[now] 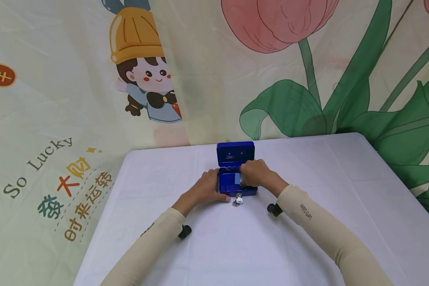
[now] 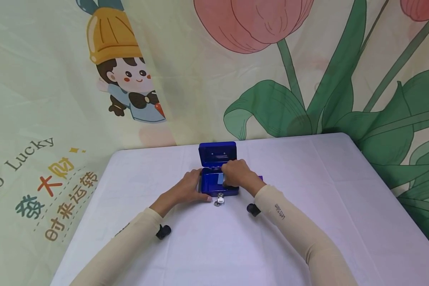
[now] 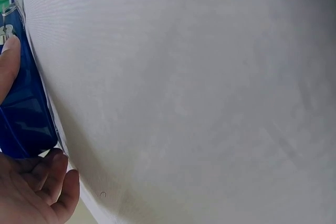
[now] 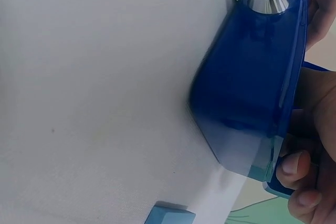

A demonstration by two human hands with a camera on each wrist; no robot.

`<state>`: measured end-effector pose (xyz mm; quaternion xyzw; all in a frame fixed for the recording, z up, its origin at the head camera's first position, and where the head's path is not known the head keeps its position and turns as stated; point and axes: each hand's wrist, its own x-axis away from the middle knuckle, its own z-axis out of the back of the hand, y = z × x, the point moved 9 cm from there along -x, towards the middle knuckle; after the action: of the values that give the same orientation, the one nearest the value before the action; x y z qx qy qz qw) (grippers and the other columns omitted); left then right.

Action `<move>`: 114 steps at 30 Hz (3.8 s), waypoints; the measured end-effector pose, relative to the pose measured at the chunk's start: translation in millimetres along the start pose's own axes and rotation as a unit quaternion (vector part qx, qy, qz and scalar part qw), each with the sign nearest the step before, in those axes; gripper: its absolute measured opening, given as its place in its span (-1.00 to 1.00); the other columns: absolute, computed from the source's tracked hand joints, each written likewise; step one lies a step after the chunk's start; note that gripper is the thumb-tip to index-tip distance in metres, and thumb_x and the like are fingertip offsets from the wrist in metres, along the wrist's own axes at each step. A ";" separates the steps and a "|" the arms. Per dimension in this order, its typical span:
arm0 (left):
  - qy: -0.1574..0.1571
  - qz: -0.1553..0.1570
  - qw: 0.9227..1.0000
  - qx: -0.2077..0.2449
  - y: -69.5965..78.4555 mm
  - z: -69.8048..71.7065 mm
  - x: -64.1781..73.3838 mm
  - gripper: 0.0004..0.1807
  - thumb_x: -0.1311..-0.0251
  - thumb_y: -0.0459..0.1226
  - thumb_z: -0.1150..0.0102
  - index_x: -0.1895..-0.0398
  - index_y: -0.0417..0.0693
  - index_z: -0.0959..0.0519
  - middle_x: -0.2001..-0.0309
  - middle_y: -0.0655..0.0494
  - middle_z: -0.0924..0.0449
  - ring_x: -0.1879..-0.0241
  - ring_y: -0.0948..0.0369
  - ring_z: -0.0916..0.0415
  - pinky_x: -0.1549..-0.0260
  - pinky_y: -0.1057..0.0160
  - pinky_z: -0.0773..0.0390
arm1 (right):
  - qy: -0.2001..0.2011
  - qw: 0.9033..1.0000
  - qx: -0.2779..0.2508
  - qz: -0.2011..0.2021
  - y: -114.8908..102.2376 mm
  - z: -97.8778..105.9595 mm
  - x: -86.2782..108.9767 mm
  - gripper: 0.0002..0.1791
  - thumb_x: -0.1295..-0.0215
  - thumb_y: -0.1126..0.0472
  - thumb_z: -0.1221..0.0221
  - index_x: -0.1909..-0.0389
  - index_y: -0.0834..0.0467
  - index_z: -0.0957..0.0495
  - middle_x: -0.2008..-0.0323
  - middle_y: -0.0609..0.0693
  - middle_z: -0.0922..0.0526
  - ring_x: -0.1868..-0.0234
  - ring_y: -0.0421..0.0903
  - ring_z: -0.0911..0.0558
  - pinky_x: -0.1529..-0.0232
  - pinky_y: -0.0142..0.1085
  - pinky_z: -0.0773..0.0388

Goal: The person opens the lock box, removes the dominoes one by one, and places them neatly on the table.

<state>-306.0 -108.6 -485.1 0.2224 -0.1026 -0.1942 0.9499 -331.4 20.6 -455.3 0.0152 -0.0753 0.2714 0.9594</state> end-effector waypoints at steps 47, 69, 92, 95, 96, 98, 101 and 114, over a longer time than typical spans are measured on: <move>-0.009 0.001 1.000 -0.012 0.8 -0.6 -0.2 0.28 0.12 0.21 -0.53 -0.55 -0.20 -0.07 -0.37 -0.19 -0.34 -0.27 -0.06 -0.30 -0.34 -0.04 -0.35 | 0.005 0.998 -0.031 0.050 -31.7 0.6 -8.3 -0.46 -0.20 -0.10 -0.40 -0.10 0.13 -0.65 0.09 0.04 -0.78 0.15 0.01 -0.73 -0.02 -0.03 -0.64; -0.011 0.014 1.000 -0.017 -3.0 -2.9 0.0 0.29 0.13 0.25 -0.52 -0.54 -0.22 -0.09 -0.34 -0.17 -0.37 -0.23 -0.04 -0.32 -0.29 -0.01 -0.40 | -0.001 0.996 -0.063 0.066 -45.4 -4.8 -12.4 -0.57 -0.24 -0.01 -0.39 -0.07 0.09 -0.68 0.11 0.00 -0.78 0.21 -0.06 -0.68 -0.02 -0.07 -0.65; -0.005 0.006 1.000 -0.014 -0.5 -1.4 -1.1 0.28 0.14 0.22 -0.54 -0.55 -0.19 -0.09 -0.36 -0.18 -0.36 -0.28 -0.08 -0.31 -0.32 -0.03 -0.37 | -0.005 0.996 -0.068 0.053 -39.9 -5.3 -15.0 -0.59 -0.24 -0.04 -0.39 0.00 0.11 -0.70 0.25 -0.01 -0.77 0.31 -0.09 -0.62 0.03 -0.08 -0.65; -0.004 0.006 1.000 -0.017 -0.8 -1.5 -1.3 0.27 0.14 0.22 -0.53 -0.54 -0.21 -0.10 -0.34 -0.18 -0.38 -0.26 -0.08 -0.32 -0.30 -0.02 -0.38 | -0.010 0.996 -0.065 0.054 -39.7 -6.0 -14.8 -0.59 -0.24 -0.04 -0.39 -0.01 0.11 -0.69 0.23 -0.01 -0.77 0.30 -0.09 -0.62 0.00 -0.07 -0.65; -0.003 0.007 1.000 -0.017 -0.7 -1.4 -1.3 0.27 0.14 0.22 -0.54 -0.54 -0.21 -0.10 -0.33 -0.19 -0.38 -0.25 -0.08 -0.33 -0.30 -0.02 -0.38 | -0.011 0.996 -0.063 0.055 -39.7 -6.3 -14.7 -0.59 -0.24 -0.04 -0.38 -0.01 0.11 -0.68 0.23 -0.01 -0.76 0.29 -0.09 -0.62 0.00 -0.08 -0.65; -0.001 0.005 1.000 -0.017 -0.4 -1.3 -1.3 0.27 0.14 0.21 -0.54 -0.53 -0.22 -0.11 -0.32 -0.20 -0.39 -0.24 -0.09 -0.34 -0.29 -0.02 -0.39 | -0.012 0.997 -0.059 0.055 -39.5 -6.6 -14.4 -0.58 -0.25 -0.05 -0.38 -0.01 0.10 -0.68 0.23 -0.01 -0.76 0.29 -0.09 -0.62 0.00 -0.09 -0.65; 0.001 0.001 1.000 -0.015 0.6 -1.2 -1.4 0.26 0.15 0.20 -0.55 -0.53 -0.22 -0.12 -0.32 -0.20 -0.40 -0.24 -0.09 -0.34 -0.29 -0.03 -0.39 | -0.011 0.997 -0.058 0.055 -39.0 -6.8 -13.6 -0.57 -0.24 -0.05 -0.38 -0.04 0.11 -0.67 0.19 0.00 -0.77 0.28 -0.08 -0.63 -0.02 -0.09 -0.65; -0.005 0.002 1.000 -0.012 2.9 1.2 -2.5 0.25 0.12 0.19 -0.54 -0.54 -0.20 -0.10 -0.34 -0.19 -0.37 -0.24 -0.07 -0.33 -0.31 -0.03 -0.38 | -0.011 0.996 -0.057 0.061 -37.3 -3.8 -12.8 -0.57 -0.24 -0.03 -0.38 -0.04 0.11 -0.68 0.25 -0.01 -0.77 0.33 -0.09 -0.62 0.00 -0.10 -0.66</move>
<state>-307.7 -105.7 -483.0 0.2103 -0.1052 -0.1949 0.9522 -322.1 -17.6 -460.6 -0.0412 -0.1016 0.3250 0.9394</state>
